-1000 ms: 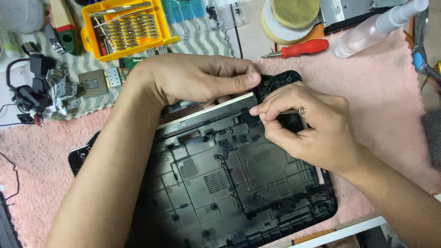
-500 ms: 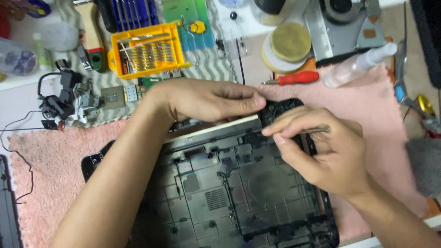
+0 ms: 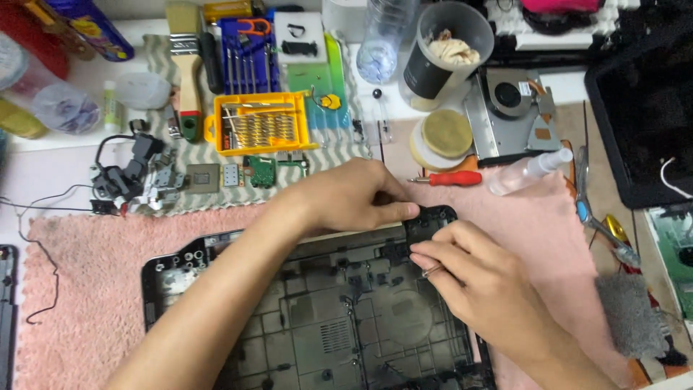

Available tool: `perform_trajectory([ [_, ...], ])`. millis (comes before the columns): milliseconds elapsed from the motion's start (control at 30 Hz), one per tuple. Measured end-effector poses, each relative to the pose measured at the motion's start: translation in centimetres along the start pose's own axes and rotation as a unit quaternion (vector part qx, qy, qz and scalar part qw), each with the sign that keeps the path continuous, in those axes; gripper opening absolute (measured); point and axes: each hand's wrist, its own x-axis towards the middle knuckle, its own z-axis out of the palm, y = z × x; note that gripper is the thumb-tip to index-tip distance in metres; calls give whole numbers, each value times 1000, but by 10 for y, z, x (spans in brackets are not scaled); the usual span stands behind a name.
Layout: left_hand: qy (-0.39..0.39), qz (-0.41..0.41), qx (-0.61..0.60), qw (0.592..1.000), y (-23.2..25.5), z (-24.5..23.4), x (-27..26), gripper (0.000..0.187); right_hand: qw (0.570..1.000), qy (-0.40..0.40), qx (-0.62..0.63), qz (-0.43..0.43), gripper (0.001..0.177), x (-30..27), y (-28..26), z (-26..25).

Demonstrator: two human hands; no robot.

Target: The person works on a disassembled laptop chassis on a cluttered workbench. They use a screwdriver to remove screws from the laptop's back cover and then use a red-handled tool to pry and detach a component from the chassis.

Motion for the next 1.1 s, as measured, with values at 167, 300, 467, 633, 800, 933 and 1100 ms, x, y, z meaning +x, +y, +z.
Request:
perform_trajectory([
  [167,67,2,14,998,-10,13,5,36,993,-49,-30,-100,12,9,14,10],
  [300,118,51,25,991,-27,24,16,24,980,-103,-125,-118,9,11,20,12],
  [467,173,71,7,982,-29,32,15,22,970,-105,-177,-128,4,10,26,2],
  [633,340,112,-84,930,-5,43,-10,29,978,-36,-159,-130,19,12,30,-18],
  [800,138,-29,-463,875,1,59,-32,52,973,-38,-150,-168,37,3,53,-6],
  [933,25,121,-630,767,-43,86,-58,32,959,-16,-179,-220,50,-6,95,33],
  [1100,122,77,-528,837,-56,53,-151,44,994,30,-66,-83,54,-8,78,64],
])
